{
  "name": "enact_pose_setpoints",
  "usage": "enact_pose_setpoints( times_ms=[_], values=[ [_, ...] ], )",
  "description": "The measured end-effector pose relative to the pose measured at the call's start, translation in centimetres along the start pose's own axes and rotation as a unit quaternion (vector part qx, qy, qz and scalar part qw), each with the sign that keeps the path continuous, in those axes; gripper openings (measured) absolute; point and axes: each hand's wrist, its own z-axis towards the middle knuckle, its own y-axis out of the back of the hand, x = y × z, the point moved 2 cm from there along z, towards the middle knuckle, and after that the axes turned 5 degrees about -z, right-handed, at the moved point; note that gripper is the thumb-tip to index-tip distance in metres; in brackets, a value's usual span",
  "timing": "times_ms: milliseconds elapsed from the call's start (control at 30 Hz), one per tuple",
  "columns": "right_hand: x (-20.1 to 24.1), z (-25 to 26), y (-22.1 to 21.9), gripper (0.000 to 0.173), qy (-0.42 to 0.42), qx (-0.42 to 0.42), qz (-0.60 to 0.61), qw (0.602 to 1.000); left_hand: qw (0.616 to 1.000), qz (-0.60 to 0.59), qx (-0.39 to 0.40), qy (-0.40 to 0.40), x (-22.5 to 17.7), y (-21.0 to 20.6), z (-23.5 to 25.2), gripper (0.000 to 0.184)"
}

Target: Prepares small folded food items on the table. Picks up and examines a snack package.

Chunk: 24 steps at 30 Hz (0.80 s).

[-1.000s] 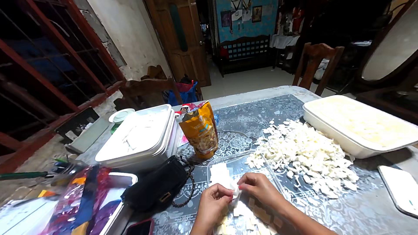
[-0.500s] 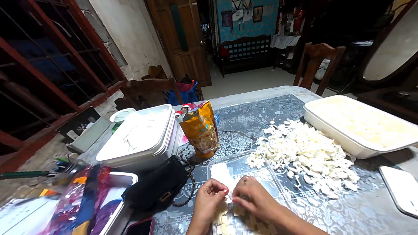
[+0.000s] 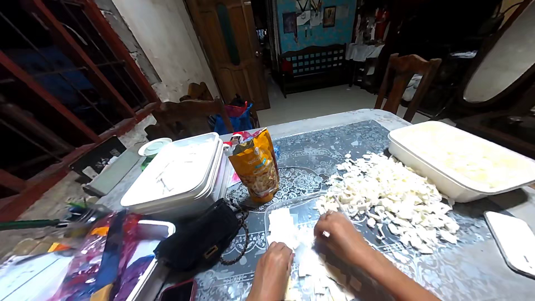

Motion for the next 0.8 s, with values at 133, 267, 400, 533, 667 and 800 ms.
enact_pose_setpoints(
  times_ms=[133,267,400,533,667,800],
  values=[
    [3.3,-0.9,-3.3,0.016,0.14,0.079,0.036,0.986,0.998,-0.005,-0.051,-0.022,0.4,-0.1,0.0,0.01],
    [4.1,-1.7,-5.5,0.011,0.191,-0.005,-0.051,0.98,0.996,-0.068,0.024,0.052,0.6,0.7,0.2,0.011],
    [3.7,-1.7,-5.1,0.01,0.166,0.009,-0.042,0.985,0.976,-0.157,0.064,0.139,1.4,1.7,0.7,0.019],
    [2.7,-0.8,-2.1,0.015,0.033,0.017,0.099,0.994,0.94,-0.295,-0.042,0.167,1.6,2.2,0.8,0.02],
    [1.3,-0.2,-1.6,0.016,-0.105,0.002,0.329,0.938,0.875,-0.449,-0.065,0.168,1.0,1.2,0.8,0.019],
    [1.5,-0.2,-2.4,0.017,-0.103,-0.008,0.316,0.943,0.855,-0.481,-0.065,0.184,-0.2,0.5,0.6,0.016]
  ],
)
